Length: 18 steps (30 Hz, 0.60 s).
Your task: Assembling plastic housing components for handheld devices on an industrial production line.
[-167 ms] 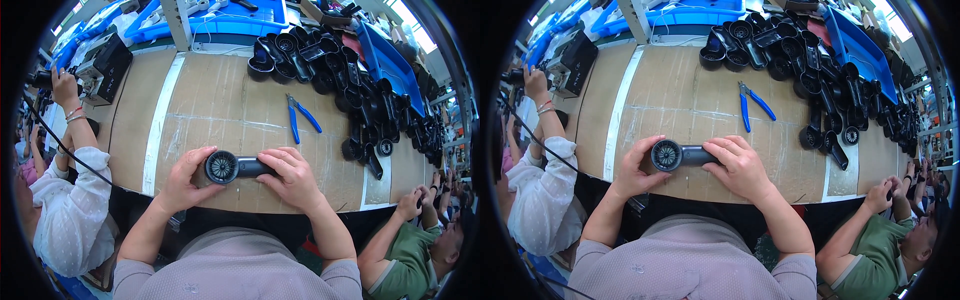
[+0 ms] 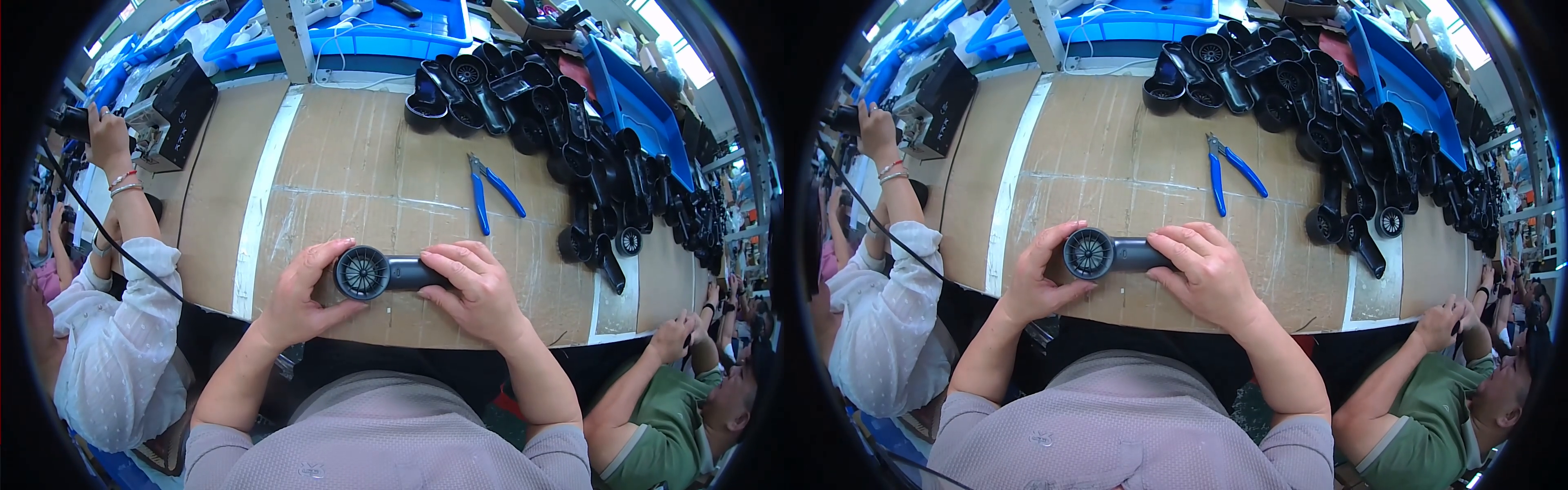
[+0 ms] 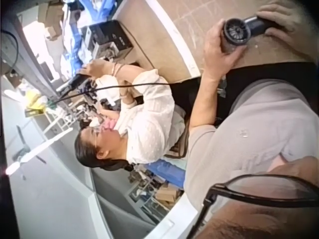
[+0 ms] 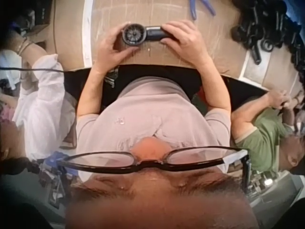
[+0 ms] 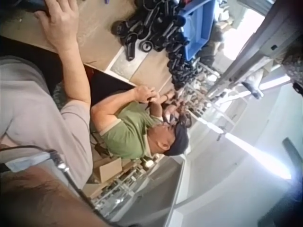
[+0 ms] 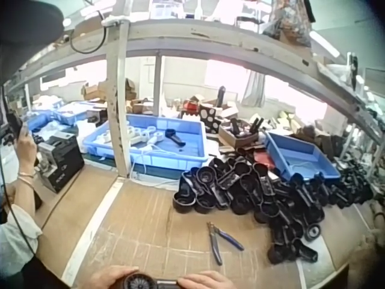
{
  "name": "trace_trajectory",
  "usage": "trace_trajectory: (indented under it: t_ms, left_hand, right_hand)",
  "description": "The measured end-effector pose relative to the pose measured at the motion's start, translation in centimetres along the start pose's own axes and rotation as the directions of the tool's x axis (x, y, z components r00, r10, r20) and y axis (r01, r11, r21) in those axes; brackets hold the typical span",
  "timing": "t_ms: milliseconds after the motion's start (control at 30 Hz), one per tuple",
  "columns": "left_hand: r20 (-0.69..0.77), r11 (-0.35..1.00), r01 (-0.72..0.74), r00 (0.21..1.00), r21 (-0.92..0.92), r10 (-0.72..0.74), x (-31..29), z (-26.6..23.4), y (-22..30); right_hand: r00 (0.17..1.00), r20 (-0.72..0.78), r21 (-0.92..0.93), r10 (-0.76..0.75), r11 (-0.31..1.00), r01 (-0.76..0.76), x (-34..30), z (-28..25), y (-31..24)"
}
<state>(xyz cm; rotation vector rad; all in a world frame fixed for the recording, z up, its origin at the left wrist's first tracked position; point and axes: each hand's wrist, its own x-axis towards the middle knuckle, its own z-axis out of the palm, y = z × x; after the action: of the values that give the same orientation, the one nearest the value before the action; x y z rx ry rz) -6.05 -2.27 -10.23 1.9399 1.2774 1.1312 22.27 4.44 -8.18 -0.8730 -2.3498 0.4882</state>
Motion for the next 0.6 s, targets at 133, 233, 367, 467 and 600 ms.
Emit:
trace_trajectory:
  t_ms: [133, 233, 367, 467, 600]
  left_hand:
    - [-0.002, 1.0, 0.007, 1.0, -0.019, -0.007, 0.0, 0.1, -0.1]
    - [0.003, 1.0, -0.003, 1.0, -0.006, 0.003, 0.0, 0.0, -0.2]
    - [0.004, 1.0, 0.001, 1.0, -0.027, -0.001, 0.1, 0.0, 0.0]
    - [0.001, 0.999, 0.006, 1.0, -0.051, -0.006, 0.4, -0.2, 0.4]
    - [0.059, 0.842, 0.479, 0.875, -0.25, -0.48, 1.7, -1.2, 3.2]
  right_hand:
    - [1.0, 0.004, -0.024, -0.015, 1.0, 0.015, 0.1, -0.1, -0.1]
    - [0.999, 0.042, -0.028, 0.008, 1.0, -0.007, 0.5, -0.5, -0.6]
    - [0.998, 0.062, -0.025, 0.017, 1.0, -0.016, 0.7, -0.6, -0.6]
    - [0.998, 0.068, -0.023, 0.016, 1.0, -0.014, 0.7, -0.6, -0.6]
    - [0.997, 0.071, -0.034, 0.009, 0.999, -0.007, 0.4, -0.5, -0.8]
